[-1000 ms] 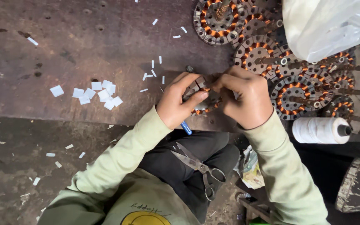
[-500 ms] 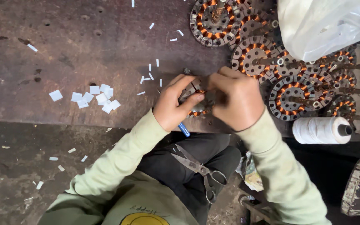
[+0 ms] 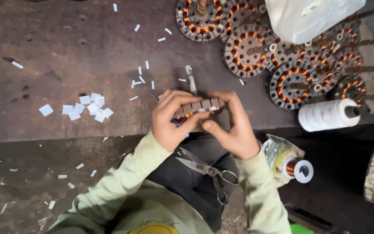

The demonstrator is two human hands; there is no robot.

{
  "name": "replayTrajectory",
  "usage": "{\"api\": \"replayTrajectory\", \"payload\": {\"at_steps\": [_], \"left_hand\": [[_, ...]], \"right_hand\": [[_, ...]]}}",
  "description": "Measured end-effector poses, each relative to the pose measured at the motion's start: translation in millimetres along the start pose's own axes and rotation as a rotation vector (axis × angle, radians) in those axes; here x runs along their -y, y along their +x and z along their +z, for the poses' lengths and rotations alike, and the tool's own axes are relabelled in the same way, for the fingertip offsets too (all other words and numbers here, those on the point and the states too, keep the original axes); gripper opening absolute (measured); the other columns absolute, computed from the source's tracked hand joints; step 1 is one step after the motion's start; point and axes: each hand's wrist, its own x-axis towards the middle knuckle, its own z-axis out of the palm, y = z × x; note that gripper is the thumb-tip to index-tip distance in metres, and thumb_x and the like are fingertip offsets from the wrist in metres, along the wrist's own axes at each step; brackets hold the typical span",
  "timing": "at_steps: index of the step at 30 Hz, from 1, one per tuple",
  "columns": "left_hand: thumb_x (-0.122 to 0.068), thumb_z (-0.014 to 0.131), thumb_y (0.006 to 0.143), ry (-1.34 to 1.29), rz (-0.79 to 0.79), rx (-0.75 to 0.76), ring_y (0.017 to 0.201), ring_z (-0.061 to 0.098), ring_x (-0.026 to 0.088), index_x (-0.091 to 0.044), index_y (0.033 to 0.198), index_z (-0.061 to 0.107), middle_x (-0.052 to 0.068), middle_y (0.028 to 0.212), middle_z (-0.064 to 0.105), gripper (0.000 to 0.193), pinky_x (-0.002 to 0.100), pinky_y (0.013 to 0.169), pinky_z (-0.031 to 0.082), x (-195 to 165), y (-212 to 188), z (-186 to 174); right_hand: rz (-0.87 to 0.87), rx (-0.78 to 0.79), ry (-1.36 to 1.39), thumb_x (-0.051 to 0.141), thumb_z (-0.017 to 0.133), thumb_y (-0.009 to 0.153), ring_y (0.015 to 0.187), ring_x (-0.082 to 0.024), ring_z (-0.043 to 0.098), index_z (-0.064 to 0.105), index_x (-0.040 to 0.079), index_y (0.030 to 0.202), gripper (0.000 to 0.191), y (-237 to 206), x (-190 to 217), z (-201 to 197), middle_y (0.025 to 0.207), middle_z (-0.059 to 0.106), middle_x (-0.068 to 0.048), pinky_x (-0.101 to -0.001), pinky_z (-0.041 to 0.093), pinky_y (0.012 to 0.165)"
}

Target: The person cuts small white paper pieces using scissors and places them into the slots of a circular motor stator. They use a screwdriver to press the paper into place and repeat the process on multiple stators.

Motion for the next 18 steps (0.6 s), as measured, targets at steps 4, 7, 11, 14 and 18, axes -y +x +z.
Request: {"api": "replayTrajectory", "payload": {"at_steps": [4, 7, 11, 14, 18], "left_hand": [[-0.014, 0.085, 0.083, -0.014, 0.033, 0.1, 0.099, 0.066, 0.03, -0.004, 0.113, 0.071, 0.01, 0.11, 0.071, 0.034, 0.039, 0.089, 0.051, -8.0, -14.7, -2.4], [-0.015, 0.083, 0.082, 0.029, 0.084, 0.143, 0.097, 0.065, 0.029, -0.007, 0.115, 0.072, 0.008, 0.107, 0.071, 0.036, 0.04, 0.088, 0.048, -11.7, -22.2, 1.7], [-0.018, 0.083, 0.082, 0.057, 0.132, 0.233, 0.099, 0.065, 0.028, -0.007, 0.12, 0.071, 0.008, 0.108, 0.069, 0.041, 0.041, 0.09, 0.045, -11.9, -24.4, 2.0], [-0.017, 0.081, 0.084, 0.06, 0.146, 0.308, 0.101, 0.064, 0.028, -0.006, 0.123, 0.07, 0.008, 0.109, 0.069, 0.042, 0.041, 0.09, 0.045, -8.9, -21.0, -0.3], [-0.016, 0.08, 0.083, 0.072, 0.168, 0.313, 0.094, 0.061, 0.027, -0.007, 0.12, 0.07, 0.006, 0.105, 0.07, 0.039, 0.041, 0.086, 0.043, -9.3, -19.8, -0.1]], "right_hand": [[-0.023, -0.198, 0.053, 0.032, 0.08, 0.094, 0.126, -0.029, 0.057, 0.055, -0.001, 0.127, 0.053, -29.3, -15.2, 11.0, 0.129, 0.057, -0.015, -0.0388, 0.045, 0.113], [-0.105, -0.298, 0.047, 0.04, 0.078, 0.096, 0.128, -0.029, 0.056, 0.054, 0.0, 0.127, 0.056, -46.4, -27.8, 18.7, 0.13, 0.057, -0.014, -0.0435, 0.043, 0.118], [-0.157, -0.312, 0.024, 0.05, 0.076, 0.094, 0.128, -0.029, 0.055, 0.05, 0.003, 0.128, 0.064, -61.4, -44.0, 26.8, 0.131, 0.054, -0.014, -0.0502, 0.039, 0.125], [-0.153, -0.34, 0.018, 0.054, 0.076, 0.094, 0.126, -0.029, 0.055, 0.047, 0.005, 0.129, 0.067, -67.4, -53.9, 31.6, 0.129, 0.052, -0.014, -0.0513, 0.041, 0.123], [-0.189, -0.424, 0.07, 0.056, 0.075, 0.094, 0.124, -0.027, 0.058, 0.048, 0.008, 0.129, 0.065, -70.7, -62.0, 37.6, 0.124, 0.055, -0.01, -0.0506, 0.043, 0.12]]}}
